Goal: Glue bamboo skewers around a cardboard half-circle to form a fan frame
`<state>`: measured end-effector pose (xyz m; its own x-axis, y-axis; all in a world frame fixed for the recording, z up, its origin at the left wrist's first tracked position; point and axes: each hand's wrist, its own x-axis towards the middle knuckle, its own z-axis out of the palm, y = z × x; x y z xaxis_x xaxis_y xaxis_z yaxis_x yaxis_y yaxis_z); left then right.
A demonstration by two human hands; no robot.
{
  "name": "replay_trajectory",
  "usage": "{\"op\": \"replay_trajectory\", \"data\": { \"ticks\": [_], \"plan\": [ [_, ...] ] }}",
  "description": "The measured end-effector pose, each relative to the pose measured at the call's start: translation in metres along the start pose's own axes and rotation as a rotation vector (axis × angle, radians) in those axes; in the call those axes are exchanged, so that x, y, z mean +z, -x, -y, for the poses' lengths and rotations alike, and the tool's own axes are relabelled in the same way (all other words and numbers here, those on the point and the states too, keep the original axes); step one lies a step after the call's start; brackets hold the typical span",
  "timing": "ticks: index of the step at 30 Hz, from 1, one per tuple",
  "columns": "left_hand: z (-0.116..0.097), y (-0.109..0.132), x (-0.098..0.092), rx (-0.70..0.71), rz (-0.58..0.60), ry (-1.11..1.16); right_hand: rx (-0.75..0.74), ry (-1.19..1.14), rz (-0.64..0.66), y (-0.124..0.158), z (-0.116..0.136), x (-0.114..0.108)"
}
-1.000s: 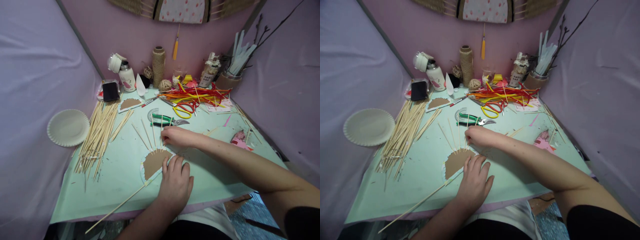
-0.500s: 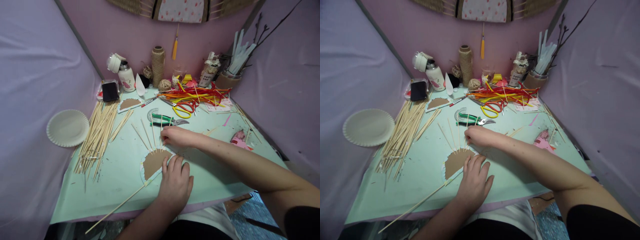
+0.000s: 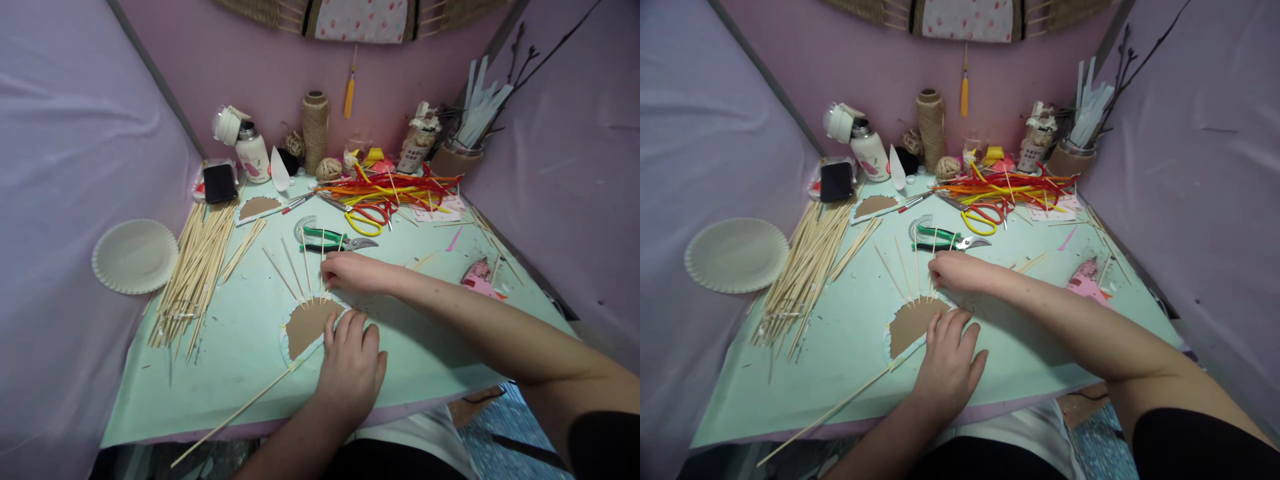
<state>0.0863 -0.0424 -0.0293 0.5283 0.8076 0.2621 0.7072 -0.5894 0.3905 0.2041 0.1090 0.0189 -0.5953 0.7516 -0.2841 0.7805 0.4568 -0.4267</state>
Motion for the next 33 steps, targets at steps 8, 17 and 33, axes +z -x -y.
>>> {"op": "replay_trajectory", "data": {
  "ticks": [8,17,33],
  "plan": [
    [0.0,-0.0001,0.0002,0.0,-0.002,-0.011,0.01,0.003,0.007,0.0009,0.002,-0.0016],
    [0.0001,-0.0001,-0.0002,0.001,0.004,-0.008,-0.003,-0.035,-0.008,0.0009,-0.0005,0.0002],
    [0.0,0.0007,0.0008,0.002,-0.003,-0.021,-0.001,0.001,-0.004,0.0013,0.0007,-0.0006]
  ]
}}
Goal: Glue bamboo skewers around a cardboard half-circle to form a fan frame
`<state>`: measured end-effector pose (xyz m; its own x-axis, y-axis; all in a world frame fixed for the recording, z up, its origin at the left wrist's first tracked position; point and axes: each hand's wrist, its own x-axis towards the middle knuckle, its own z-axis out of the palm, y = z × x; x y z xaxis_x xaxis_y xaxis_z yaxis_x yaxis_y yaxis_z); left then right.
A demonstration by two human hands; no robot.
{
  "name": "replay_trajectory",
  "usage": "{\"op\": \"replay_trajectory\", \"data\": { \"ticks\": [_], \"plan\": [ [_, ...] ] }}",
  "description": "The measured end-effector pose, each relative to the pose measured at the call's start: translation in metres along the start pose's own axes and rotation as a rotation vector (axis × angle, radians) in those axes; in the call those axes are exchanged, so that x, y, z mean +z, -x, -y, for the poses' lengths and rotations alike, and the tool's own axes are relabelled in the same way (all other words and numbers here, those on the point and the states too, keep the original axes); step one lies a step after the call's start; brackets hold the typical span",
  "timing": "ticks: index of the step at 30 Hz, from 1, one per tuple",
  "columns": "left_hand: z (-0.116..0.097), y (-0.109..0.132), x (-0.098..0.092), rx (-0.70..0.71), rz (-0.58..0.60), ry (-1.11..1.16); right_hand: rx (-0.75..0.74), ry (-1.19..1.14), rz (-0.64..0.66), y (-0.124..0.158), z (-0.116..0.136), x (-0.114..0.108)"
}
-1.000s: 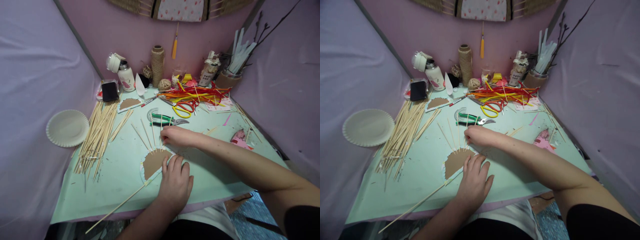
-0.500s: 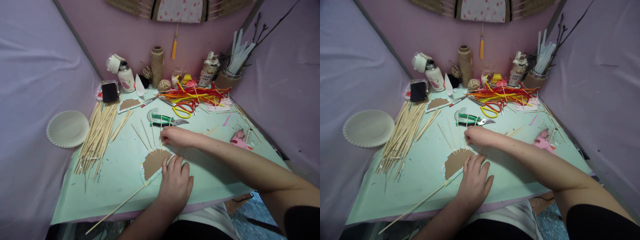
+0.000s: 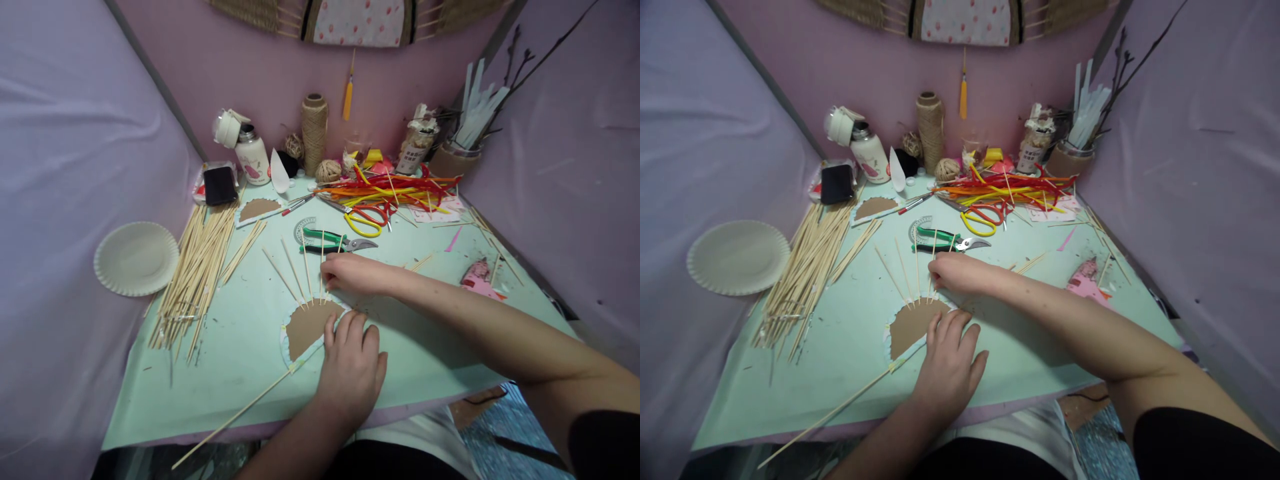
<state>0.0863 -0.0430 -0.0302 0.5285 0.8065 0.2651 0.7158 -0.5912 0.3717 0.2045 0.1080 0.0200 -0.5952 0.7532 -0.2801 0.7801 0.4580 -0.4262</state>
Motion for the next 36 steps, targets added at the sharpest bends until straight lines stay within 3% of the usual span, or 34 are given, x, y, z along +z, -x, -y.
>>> {"op": "replay_trajectory", "data": {
  "ticks": [36],
  "plan": [
    [0.0005,-0.0012,-0.0007,-0.003,0.004,0.017,0.005,-0.007,-0.004,0.0004,-0.0003,0.0004]
  ]
}}
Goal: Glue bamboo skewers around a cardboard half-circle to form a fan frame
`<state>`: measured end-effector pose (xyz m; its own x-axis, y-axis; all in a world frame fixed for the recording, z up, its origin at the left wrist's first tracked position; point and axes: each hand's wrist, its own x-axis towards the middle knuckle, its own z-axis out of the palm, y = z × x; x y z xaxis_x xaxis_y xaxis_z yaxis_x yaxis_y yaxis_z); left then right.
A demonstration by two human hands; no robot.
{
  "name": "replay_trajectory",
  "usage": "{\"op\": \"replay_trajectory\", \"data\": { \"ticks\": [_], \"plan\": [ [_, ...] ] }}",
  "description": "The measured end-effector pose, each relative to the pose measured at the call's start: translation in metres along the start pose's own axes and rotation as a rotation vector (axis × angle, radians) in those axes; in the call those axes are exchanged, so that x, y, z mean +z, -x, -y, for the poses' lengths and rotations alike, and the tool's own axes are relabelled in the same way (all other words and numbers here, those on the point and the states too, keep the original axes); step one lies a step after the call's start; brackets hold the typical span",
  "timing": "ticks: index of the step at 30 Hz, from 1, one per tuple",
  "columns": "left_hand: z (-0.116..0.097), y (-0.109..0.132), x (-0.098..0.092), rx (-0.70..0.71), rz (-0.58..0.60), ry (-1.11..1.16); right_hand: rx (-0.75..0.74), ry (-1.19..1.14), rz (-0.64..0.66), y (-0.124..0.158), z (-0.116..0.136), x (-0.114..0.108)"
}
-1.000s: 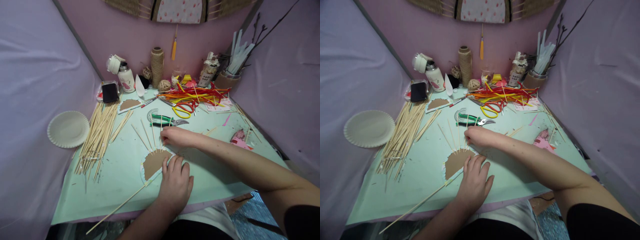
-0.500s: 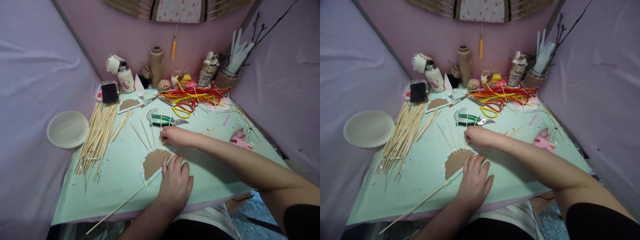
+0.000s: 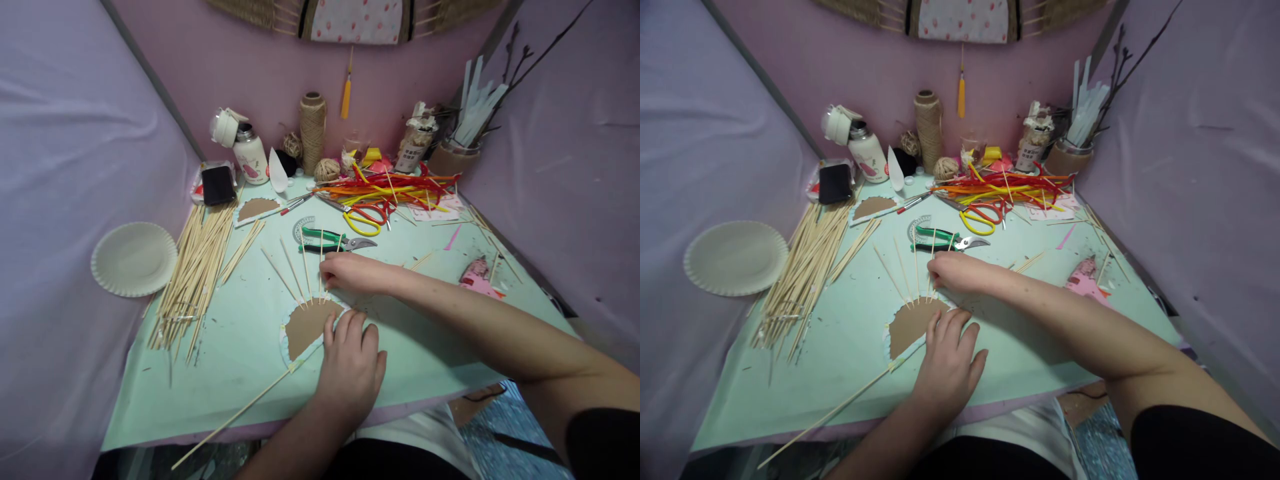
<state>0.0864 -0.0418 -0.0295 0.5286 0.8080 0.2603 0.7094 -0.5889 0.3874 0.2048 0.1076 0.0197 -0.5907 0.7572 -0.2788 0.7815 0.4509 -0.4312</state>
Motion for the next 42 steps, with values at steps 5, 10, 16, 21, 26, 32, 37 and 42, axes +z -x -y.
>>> {"op": "replay_trajectory", "data": {
  "ticks": [5,10,16,21,26,32,37,42],
  "plan": [
    [-0.0002,0.0007,-0.0006,-0.001,0.002,0.005,-0.005,-0.009,0.0,0.0005,-0.0005,0.0004],
    [-0.0005,0.0007,-0.0004,0.0,-0.003,0.0,-0.005,-0.006,-0.002,0.0005,0.0,0.0005],
    [-0.0003,0.0007,-0.0007,0.002,0.007,-0.005,-0.008,0.0,-0.004,-0.0004,-0.0006,0.001],
    [-0.0001,0.0001,0.0002,0.001,0.0,-0.008,-0.002,0.002,-0.001,0.0006,0.0013,-0.0007],
    [-0.0002,0.0002,0.0003,0.008,-0.013,-0.008,0.001,-0.002,-0.001,0.0009,0.002,-0.0008],
    [-0.0007,0.0009,0.0004,0.006,-0.01,-0.006,-0.004,-0.003,-0.012,0.0004,0.0005,0.0006],
    [-0.0004,-0.0004,-0.0001,0.006,-0.014,-0.005,-0.004,-0.006,-0.018,0.0002,-0.0001,0.0016],
    [-0.0002,-0.0002,-0.0002,0.006,-0.015,-0.012,0.004,-0.002,-0.009,0.0003,-0.0002,0.002]
  ]
}}
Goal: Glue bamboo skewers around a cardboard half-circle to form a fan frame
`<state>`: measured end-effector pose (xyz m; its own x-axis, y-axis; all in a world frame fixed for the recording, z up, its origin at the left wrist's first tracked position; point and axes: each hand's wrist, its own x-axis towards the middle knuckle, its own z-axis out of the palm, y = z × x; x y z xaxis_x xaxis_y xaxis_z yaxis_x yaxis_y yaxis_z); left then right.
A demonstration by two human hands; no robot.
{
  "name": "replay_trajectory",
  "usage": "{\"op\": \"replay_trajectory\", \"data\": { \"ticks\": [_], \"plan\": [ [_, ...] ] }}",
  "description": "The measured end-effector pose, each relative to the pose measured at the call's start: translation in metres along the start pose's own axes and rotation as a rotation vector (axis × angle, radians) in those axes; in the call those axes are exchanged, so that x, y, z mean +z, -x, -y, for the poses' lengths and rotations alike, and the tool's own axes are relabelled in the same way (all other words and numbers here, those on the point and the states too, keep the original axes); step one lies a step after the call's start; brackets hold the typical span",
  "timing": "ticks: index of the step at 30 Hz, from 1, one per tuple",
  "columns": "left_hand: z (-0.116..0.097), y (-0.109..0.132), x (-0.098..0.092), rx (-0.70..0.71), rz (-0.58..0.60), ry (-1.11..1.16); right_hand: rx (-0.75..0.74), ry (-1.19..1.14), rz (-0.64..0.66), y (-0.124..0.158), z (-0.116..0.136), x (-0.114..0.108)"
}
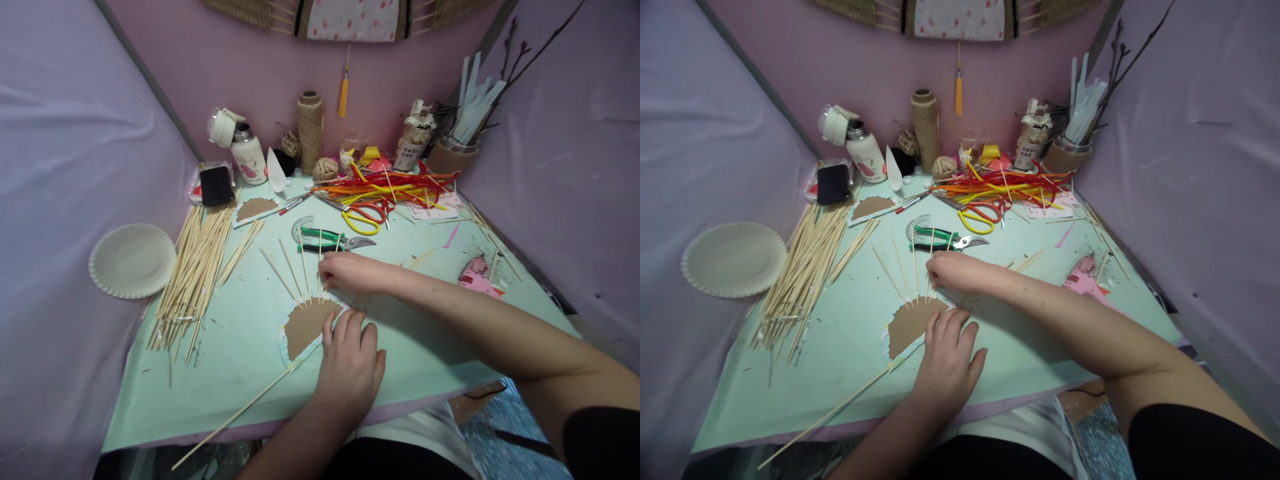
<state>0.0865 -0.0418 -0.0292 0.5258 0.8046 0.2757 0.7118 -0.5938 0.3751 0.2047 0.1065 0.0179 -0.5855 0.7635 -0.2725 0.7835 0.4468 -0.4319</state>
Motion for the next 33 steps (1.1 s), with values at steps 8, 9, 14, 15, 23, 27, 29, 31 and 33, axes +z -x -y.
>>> {"op": "replay_trajectory", "data": {
  "ticks": [8,9,14,15,23,27,29,31,33],
  "plan": [
    [-0.001,0.001,0.002,0.001,-0.004,-0.004,-0.001,0.008,0.007,0.001,0.0,-0.001],
    [-0.001,0.001,0.002,0.001,-0.001,-0.004,-0.001,0.008,0.007,0.0,0.0,-0.001],
    [0.0,0.001,0.001,0.004,0.002,-0.006,-0.01,-0.005,-0.004,-0.001,-0.002,0.001],
    [0.0,0.001,0.001,0.003,0.005,-0.006,-0.009,-0.009,-0.003,-0.001,-0.002,0.001],
    [0.001,0.0,0.0,0.0,-0.007,-0.003,-0.01,-0.066,0.022,0.006,0.004,-0.009],
    [0.0,0.001,0.001,0.009,-0.022,-0.009,-0.064,-0.13,-0.107,0.021,0.001,-0.017],
    [0.0,0.001,0.002,0.013,-0.024,-0.013,-0.07,-0.151,-0.235,0.034,-0.003,-0.023],
    [0.001,0.001,0.003,0.013,-0.024,-0.012,-0.044,-0.181,-0.337,0.049,-0.009,-0.03],
    [0.001,0.001,0.004,0.01,-0.025,-0.008,0.021,-0.202,-0.416,0.067,-0.018,-0.035]
  ]
}}
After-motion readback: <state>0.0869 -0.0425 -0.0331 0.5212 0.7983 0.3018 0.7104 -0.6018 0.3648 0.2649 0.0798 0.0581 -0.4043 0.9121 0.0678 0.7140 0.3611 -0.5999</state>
